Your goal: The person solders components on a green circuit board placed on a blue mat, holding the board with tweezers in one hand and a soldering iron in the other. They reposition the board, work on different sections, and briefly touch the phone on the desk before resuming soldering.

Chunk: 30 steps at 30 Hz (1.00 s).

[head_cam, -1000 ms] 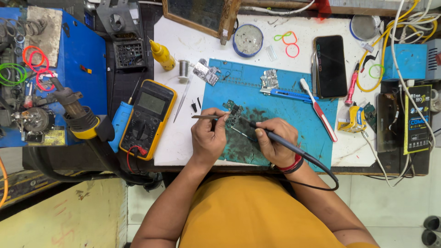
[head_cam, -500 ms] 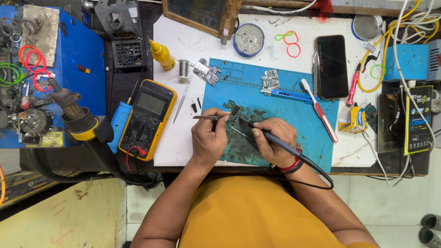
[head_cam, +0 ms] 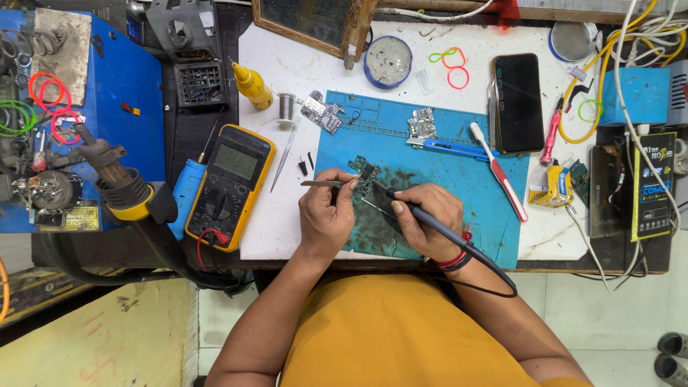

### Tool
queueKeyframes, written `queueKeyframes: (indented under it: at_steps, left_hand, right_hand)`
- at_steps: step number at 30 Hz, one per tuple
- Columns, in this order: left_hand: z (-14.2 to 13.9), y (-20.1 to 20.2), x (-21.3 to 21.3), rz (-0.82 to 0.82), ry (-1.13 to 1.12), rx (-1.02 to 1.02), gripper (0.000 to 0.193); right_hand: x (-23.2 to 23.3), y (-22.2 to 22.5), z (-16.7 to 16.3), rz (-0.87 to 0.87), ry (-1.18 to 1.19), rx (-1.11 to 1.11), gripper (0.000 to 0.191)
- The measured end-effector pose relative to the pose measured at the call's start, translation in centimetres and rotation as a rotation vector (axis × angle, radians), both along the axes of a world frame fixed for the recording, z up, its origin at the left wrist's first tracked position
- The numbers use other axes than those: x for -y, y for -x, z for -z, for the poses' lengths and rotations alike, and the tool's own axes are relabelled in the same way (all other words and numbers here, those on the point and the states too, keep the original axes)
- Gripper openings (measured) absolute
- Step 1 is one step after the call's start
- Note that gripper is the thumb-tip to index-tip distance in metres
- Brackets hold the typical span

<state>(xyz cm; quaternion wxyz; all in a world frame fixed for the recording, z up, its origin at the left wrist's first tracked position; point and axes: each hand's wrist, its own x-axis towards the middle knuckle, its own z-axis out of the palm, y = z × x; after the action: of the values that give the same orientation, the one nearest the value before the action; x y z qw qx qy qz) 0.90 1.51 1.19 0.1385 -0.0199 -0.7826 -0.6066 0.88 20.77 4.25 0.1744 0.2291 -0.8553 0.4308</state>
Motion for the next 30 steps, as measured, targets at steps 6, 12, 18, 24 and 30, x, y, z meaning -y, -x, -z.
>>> queueKeyframes:
  at_steps: [6, 12, 18, 24, 30]
  left_hand:
    - [0.00, -0.09, -0.02, -0.003, -0.008, 0.009, 0.008]
    - [-0.14, -0.17, -0.13, -0.013, -0.005, 0.008, 0.008]
    - [-0.22, -0.16, -0.07, -0.017, 0.003, 0.023, 0.008]
    - [-0.16, -0.18, -0.05, -0.015, 0.006, 0.012, 0.008]
    - [-0.10, -0.10, -0.09, -0.009, 0.003, 0.025, 0.008]
  right_hand:
    - [0.07, -0.07, -0.17, 0.000, 0.006, 0.006, 0.011]
    - [0.10, -0.21, -0.35, 0.004, -0.006, 0.012, 0.011]
    - [0.12, -0.17, -0.39, -0.010, -0.005, 0.008, 0.012]
    - [0.08, -0.13, -0.40, -0.023, -0.007, 0.003, 0.013]
    - [0.03, -0.13, -0.34, -0.006, -0.015, 0.019, 0.012]
